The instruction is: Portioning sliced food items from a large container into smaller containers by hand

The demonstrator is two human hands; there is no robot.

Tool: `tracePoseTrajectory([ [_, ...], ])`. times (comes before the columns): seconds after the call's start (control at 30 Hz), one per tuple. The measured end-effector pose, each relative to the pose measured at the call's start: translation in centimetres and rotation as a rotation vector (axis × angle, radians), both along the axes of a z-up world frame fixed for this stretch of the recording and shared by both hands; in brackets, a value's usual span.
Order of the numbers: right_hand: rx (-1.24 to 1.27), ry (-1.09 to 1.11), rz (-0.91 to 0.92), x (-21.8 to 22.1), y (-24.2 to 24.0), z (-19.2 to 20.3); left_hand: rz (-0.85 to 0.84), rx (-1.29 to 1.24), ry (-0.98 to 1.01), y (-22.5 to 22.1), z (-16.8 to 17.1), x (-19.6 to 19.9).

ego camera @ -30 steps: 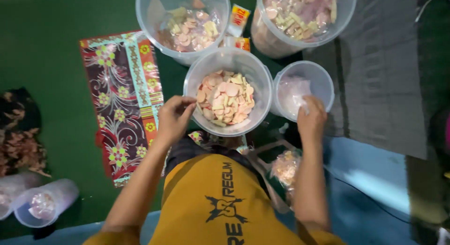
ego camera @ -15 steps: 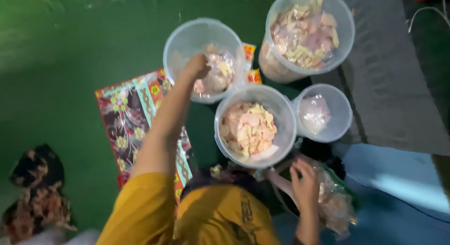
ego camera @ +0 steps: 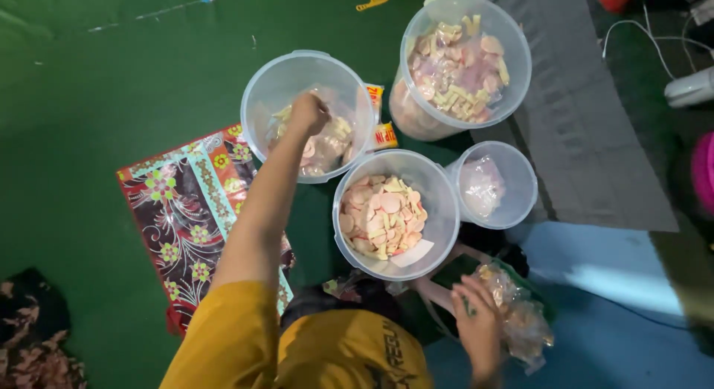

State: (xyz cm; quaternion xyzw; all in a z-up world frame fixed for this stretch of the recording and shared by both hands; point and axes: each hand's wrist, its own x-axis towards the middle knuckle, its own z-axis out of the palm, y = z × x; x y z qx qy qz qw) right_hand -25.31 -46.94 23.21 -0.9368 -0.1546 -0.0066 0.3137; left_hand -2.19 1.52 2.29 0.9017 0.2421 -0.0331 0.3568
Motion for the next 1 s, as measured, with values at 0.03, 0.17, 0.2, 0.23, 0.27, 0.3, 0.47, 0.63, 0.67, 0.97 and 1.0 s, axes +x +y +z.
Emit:
tracePoseTrajectory([
  [0.03,0.008,-0.005,0.005,1.3,1.2,1.1,0.005,0.008,-0.005,-0.3,2.8,-1.9],
  [0.17,0.230,-0.126,0.227,5.0,6.7,4.3,0.120,-0.063,-0.125,-2.2,14.1,-9.2],
  [0.2,0.284,-0.095,0.255,5.5,8.1,4.9,0.165,-0.125,-0.132,-3.0,16.8,-11.1],
  [0.23,0.298,-0.107,0.261,5.9,9.4,4.6,0.168,-0.110,-0.145,-3.8,17.5,-12.7],
  [0.27,0.431,0.055,0.286,6.4,10.6,4.3,0.172,-0.141,-0.252,-4.6,18.2,-14.2],
  [0.3,0.559,0.220,0.313,6.9,12.0,4.0,0.174,-0.172,-0.360,-5.4,18.8,-15.8],
  [0.47,1.021,0.971,0.146,7.9,17.0,4.0,0.215,-0.705,-0.426,-14.5,26.1,-22.8],
  [0.63,1.145,1.054,0.051,7.2,16.3,-4.0,0.451,-0.960,-0.415,-20.2,21.4,-25.5],
  [0.67,1.111,1.003,0.032,7.3,15.7,-5.2,0.474,-0.945,-0.354,-20.7,20.6,-25.8],
  [0.97,0.622,0.492,0.045,6.6,11.3,-0.6,0.244,-0.794,-0.225,-22.8,24.0,-24.9],
  [1.0,0.495,0.456,0.147,6.2,10.7,1.1,0.137,-0.698,-0.239,-23.1,24.8,-24.7],
])
